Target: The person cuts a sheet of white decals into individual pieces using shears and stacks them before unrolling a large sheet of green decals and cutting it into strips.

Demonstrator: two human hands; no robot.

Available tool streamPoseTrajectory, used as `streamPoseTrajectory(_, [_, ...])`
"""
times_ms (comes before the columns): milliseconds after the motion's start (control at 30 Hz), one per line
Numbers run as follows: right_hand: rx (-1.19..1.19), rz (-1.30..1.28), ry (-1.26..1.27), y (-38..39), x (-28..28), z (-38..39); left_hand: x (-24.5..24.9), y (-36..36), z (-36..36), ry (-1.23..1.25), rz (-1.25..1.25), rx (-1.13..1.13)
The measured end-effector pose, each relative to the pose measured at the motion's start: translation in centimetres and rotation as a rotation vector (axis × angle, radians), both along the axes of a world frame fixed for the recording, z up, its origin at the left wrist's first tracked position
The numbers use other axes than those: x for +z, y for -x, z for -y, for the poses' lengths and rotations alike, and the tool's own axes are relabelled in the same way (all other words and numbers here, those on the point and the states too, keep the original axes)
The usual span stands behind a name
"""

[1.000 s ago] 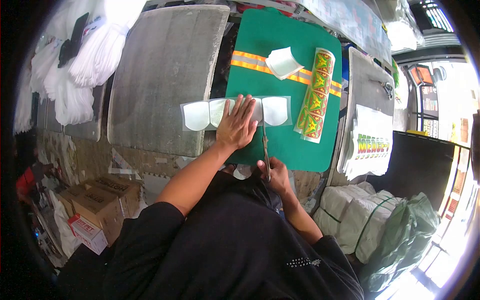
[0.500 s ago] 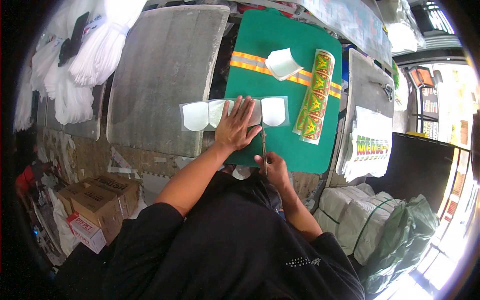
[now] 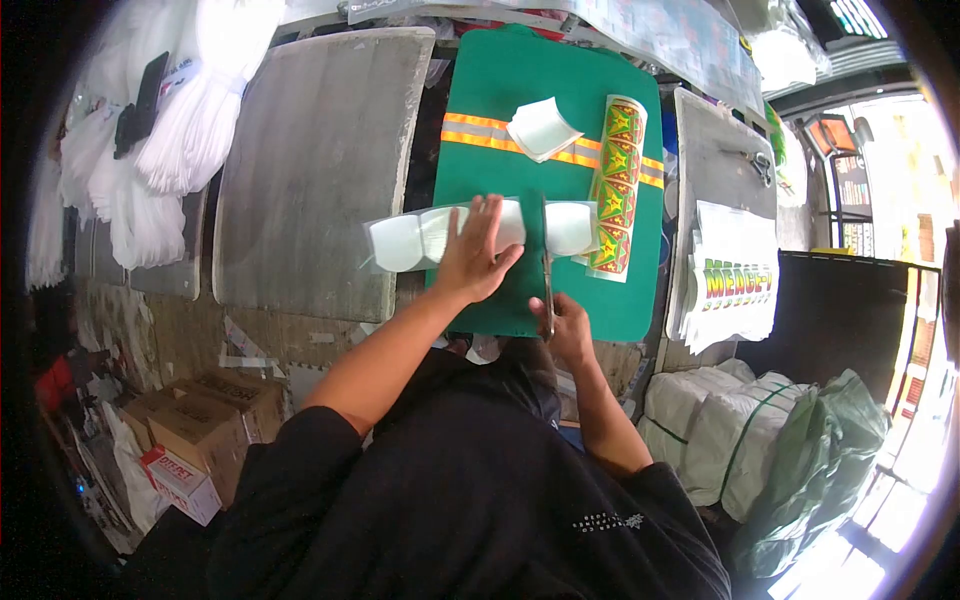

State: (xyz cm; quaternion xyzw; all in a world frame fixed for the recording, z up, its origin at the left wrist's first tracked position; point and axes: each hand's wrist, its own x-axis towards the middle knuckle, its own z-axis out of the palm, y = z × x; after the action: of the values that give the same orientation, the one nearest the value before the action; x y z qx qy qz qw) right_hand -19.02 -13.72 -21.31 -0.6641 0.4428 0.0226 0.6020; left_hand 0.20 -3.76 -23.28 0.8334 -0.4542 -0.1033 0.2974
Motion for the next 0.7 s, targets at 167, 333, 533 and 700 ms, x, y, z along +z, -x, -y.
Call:
streamPoseTrajectory(167, [0.085, 0.108, -0.132, 4.9, 1.9, -0.2, 3.6, -1.1, -0.1, 0.392, -0.025, 0.078])
streamPoseTrajectory(333, [0.211, 0.056, -0.238, 9.1, 2.0, -2.9, 1.7, -1.4, -4.1, 0.031, 0.228, 0.027])
streamPoseTrajectory(533, [0.286, -0.045, -0.254, 7.3, 1.8, -5.0, 0.2, 0.1, -3.3, -0.153, 0.266, 0.091])
streamPoseTrajectory(700, [0.185, 0.050, -0.298, 3.2, 0.0, -5.2, 0.4, 0.5, -3.3, -0.161, 0.273, 0.106])
